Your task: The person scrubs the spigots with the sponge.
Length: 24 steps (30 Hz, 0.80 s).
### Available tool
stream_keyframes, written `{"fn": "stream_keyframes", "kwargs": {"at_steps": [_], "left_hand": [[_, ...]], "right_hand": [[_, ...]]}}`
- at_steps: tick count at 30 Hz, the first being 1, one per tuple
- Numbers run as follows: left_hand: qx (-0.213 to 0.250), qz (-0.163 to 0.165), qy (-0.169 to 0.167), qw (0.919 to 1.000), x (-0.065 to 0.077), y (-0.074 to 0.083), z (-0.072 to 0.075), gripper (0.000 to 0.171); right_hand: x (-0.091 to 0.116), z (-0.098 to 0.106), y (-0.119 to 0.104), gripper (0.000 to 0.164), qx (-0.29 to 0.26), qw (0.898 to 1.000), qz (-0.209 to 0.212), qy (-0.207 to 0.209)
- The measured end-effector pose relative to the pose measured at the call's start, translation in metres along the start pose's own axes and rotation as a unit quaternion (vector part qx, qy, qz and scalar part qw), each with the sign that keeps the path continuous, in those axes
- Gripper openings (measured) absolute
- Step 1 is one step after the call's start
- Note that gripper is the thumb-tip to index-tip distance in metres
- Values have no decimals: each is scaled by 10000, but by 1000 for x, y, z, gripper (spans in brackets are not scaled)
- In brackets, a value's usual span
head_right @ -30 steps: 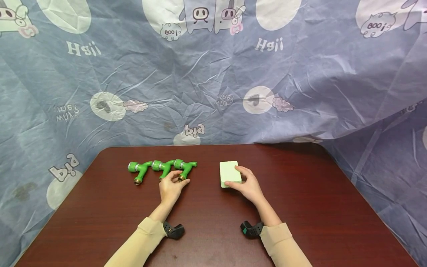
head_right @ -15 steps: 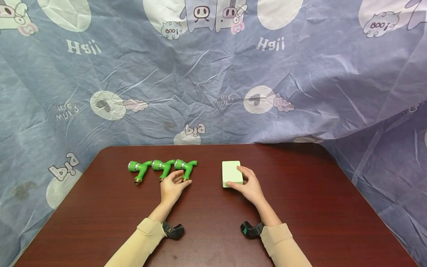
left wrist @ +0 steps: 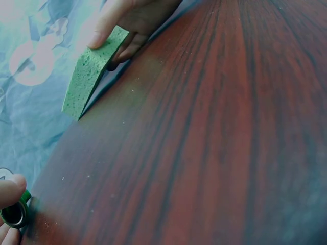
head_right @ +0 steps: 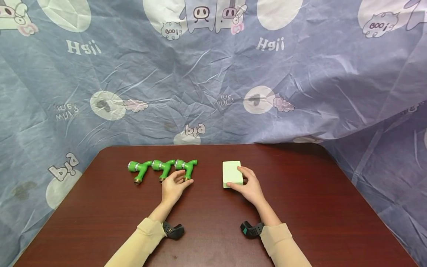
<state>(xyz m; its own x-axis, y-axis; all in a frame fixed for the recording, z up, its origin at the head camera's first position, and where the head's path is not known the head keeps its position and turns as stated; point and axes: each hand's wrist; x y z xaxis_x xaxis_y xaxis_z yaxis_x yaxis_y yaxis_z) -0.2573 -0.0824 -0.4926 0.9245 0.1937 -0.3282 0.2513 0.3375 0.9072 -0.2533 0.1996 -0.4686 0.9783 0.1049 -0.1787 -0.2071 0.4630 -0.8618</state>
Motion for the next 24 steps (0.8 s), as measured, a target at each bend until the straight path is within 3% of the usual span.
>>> {"fn": "stream_keyframes", "kwargs": {"at_steps": [9, 15, 24], "left_hand": [[-166, -58, 103, 9998, 1, 1, 2, 48], [-245, 86, 139, 9996, 3, 3, 4, 50], [-288, 246, -94, 9992, 11, 11, 14, 57]], "right_hand": [[-3, -3, 3, 85, 300, 9995, 18, -94], [-3, -7, 3, 86, 760, 9970, 84, -82], [0, -5, -4, 84, 1216, 9922, 242, -79]]}}
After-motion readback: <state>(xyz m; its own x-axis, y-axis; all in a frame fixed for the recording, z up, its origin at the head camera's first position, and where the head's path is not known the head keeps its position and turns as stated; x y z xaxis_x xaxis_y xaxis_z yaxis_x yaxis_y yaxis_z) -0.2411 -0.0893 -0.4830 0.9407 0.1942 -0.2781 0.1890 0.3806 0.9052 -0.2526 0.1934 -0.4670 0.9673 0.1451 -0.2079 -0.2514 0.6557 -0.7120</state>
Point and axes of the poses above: each hand's wrist, its own x-axis away from the middle knuckle, its own z-axis out of the back of the hand, y = z × x, and after that the axes turned 1 degree about -x, right-handed
